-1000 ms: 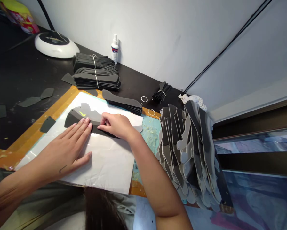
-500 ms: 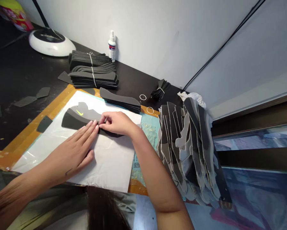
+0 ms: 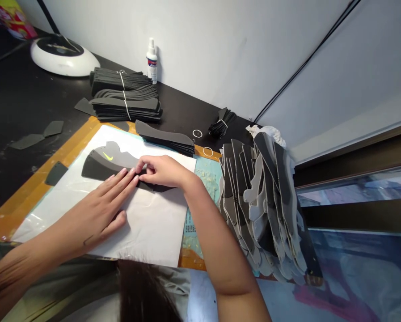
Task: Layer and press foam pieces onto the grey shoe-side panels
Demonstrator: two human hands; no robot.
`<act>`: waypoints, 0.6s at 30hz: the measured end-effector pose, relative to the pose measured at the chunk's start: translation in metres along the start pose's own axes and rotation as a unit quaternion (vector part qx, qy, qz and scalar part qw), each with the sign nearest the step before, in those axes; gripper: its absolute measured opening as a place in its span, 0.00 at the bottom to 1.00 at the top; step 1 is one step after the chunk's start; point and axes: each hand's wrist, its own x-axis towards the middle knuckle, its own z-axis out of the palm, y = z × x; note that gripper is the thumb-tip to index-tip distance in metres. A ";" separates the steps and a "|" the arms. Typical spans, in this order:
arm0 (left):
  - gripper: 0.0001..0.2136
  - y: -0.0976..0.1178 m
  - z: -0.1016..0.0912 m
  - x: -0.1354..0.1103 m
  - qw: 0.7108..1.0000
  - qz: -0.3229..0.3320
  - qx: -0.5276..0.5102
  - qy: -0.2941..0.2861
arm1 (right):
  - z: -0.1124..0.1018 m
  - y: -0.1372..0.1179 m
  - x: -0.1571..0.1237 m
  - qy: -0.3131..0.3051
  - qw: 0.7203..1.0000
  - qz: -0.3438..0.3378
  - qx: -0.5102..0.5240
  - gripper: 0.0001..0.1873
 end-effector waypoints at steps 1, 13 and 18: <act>0.29 0.000 0.000 0.000 1.000 0.001 0.003 0.004 | 0.000 0.000 0.000 -0.001 1.000 0.000 -0.004 0.08; 0.31 0.004 0.000 0.005 1.000 -0.016 0.017 -0.004 | -0.004 -0.008 -0.004 0.028 0.988 0.072 -0.132 0.11; 0.30 0.004 0.004 0.003 1.000 -0.006 0.026 0.000 | -0.012 0.000 -0.007 -0.016 0.997 0.047 -0.065 0.16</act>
